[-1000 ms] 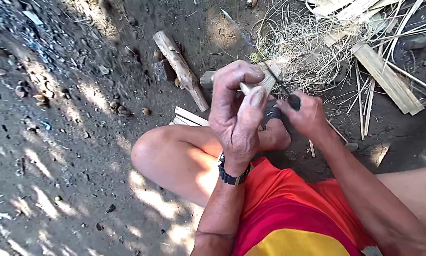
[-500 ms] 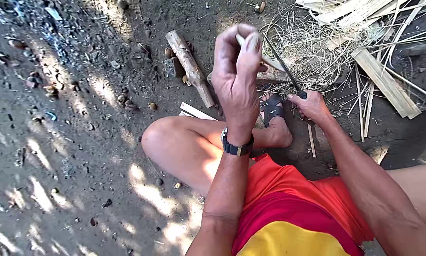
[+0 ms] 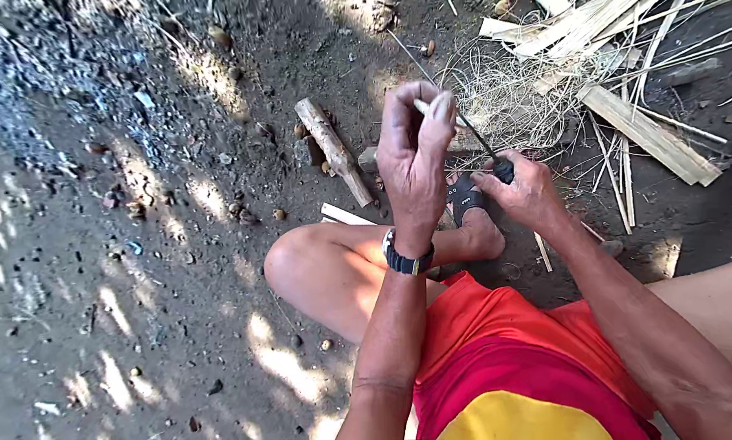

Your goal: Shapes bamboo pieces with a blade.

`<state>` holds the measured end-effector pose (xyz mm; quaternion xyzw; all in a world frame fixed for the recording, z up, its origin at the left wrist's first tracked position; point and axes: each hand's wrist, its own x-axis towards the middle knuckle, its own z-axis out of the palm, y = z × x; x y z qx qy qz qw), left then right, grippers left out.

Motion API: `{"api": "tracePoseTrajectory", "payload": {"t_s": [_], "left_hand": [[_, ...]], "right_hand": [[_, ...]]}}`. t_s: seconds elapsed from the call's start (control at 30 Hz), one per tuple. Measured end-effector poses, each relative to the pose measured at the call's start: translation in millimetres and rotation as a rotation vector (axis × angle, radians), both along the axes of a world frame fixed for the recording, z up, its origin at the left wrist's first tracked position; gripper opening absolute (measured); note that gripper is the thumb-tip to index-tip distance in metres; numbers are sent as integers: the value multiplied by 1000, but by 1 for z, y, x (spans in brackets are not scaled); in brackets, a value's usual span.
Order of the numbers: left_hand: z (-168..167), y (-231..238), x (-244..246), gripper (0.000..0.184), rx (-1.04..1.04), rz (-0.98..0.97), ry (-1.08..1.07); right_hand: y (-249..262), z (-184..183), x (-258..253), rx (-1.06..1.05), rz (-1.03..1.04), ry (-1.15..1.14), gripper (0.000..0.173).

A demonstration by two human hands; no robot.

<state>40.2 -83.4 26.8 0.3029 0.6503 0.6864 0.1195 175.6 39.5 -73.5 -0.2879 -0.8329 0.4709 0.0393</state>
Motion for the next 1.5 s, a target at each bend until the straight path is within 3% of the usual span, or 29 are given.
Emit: {"api": "tracePoseTrajectory", "payload": {"t_s": [0.07, 0.2, 0.27, 0.43, 0.5, 0.57, 0.67, 0.73, 0.8, 0.87, 0.93, 1.0, 1.1, 1.27, 1.33, 1.4, 1.5], "left_hand": [[1, -20, 22, 23, -91, -65, 10], [-14, -20, 36, 28, 44, 2, 66], [-16, -15, 37, 34, 97, 36, 80], [-17, -12, 34, 36, 183, 43, 19], [-16, -9, 34, 39, 210, 39, -19], [-15, -7, 34, 42, 221, 44, -40], [-16, -4, 33, 41, 234, 79, -50], [-14, -4, 31, 40, 221, 107, -41], [-13, -7, 28, 38, 209, 122, -45], [-13, -11, 23, 36, 210, 126, -49], [-13, -14, 20, 35, 198, 96, -62], [-14, -14, 17, 36, 140, 45, -63], [-15, -13, 18, 33, 138, 0, -109], [-10, -11, 14, 19, 181, 69, -108], [-10, -10, 12, 18, 186, 94, -103], [-10, -11, 9, 18, 186, 112, -109], [-10, -17, 4, 18, 198, 119, -141]], "right_hand": [[-14, 29, 3, 26, 40, 151, 42], [-22, 47, 2, 41, 71, 300, 32], [-15, 26, -1, 27, 57, 214, 32], [33, -71, -5, -40, 46, -381, 46], [44, -85, -3, -25, 44, -463, 45], [34, -53, -2, -20, 56, -367, 45], [-3, 24, 4, 29, 61, 113, 33], [-13, 44, 0, 31, 78, 268, 27], [-5, 17, -7, 27, 79, 104, 35], [20, -40, -13, -40, 76, -244, 42], [40, -90, -12, -73, 32, -449, 43], [46, -98, -13, -46, 11, -513, 43], [32, -71, -11, -35, 9, -484, 45], [-16, 13, -6, 48, 16, 79, 36], [-18, 18, -13, 74, 11, 196, 32], [-8, -3, -20, 83, 20, 93, 38], [17, -67, -21, -1, 19, -272, 45]]}}
